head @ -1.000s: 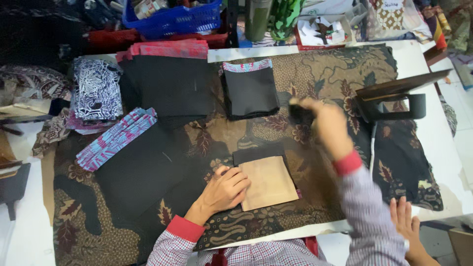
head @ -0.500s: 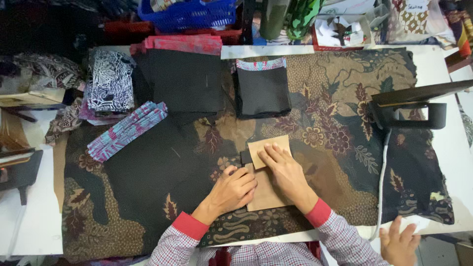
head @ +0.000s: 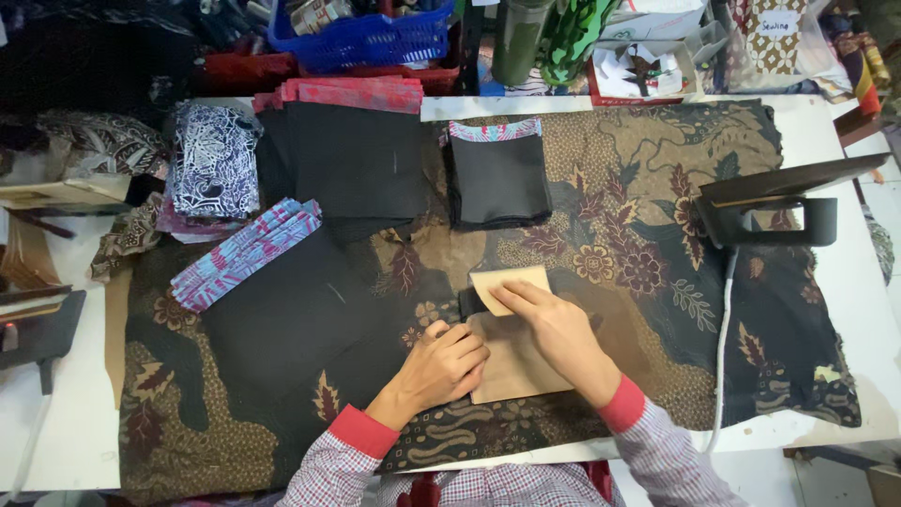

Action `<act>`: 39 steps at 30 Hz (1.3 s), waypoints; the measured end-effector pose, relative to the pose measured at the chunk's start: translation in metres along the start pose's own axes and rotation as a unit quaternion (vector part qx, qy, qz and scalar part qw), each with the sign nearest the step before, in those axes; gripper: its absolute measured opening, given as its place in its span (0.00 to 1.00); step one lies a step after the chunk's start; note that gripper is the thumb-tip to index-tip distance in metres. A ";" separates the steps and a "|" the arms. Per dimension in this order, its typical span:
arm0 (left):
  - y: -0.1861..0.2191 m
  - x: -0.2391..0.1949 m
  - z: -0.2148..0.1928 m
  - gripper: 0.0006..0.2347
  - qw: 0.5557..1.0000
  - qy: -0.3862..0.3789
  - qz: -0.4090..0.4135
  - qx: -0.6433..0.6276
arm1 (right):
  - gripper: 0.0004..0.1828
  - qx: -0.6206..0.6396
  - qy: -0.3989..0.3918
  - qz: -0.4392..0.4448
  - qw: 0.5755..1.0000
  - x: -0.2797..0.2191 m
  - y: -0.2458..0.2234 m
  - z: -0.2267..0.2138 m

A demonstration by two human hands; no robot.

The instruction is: The person irons small black fabric pieces on a patterned table using a handheld iron and a brown paper template. They repeatedly place the template, press the fabric, remove the template, and stack the finished pieces.

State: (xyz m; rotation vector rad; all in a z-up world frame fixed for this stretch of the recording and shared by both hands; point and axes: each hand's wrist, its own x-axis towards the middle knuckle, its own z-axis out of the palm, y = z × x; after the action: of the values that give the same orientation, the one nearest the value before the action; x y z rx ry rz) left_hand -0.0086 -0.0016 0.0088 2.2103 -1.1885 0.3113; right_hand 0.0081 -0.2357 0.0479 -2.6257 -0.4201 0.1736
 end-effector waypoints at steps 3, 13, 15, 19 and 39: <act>0.003 0.000 0.000 0.05 1.000 0.013 0.005 0.007 | 0.28 -0.011 0.088 -0.117 0.989 0.018 -0.015 0.013; 0.003 0.001 0.001 0.08 0.999 0.034 0.009 0.025 | 0.27 -0.067 0.089 -0.138 0.984 0.016 -0.010 0.051; 0.004 -0.002 0.003 0.06 0.999 0.002 0.006 0.033 | 0.26 -0.064 0.088 -0.128 0.986 0.007 -0.011 0.052; 0.005 -0.001 0.001 0.04 0.997 0.024 0.035 0.063 | 0.23 -0.053 0.086 -0.121 0.987 0.006 -0.012 0.044; -0.011 0.002 -0.002 0.05 0.982 0.116 -0.149 -0.011 | 0.24 -0.045 0.241 0.008 0.969 -0.082 0.038 -0.008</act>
State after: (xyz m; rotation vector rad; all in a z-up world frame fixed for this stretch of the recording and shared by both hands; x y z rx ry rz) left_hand 0.0020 0.0026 0.0072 2.2219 -0.7212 0.4148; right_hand -0.0583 -0.2976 0.0406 -2.6389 -0.2404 -0.4823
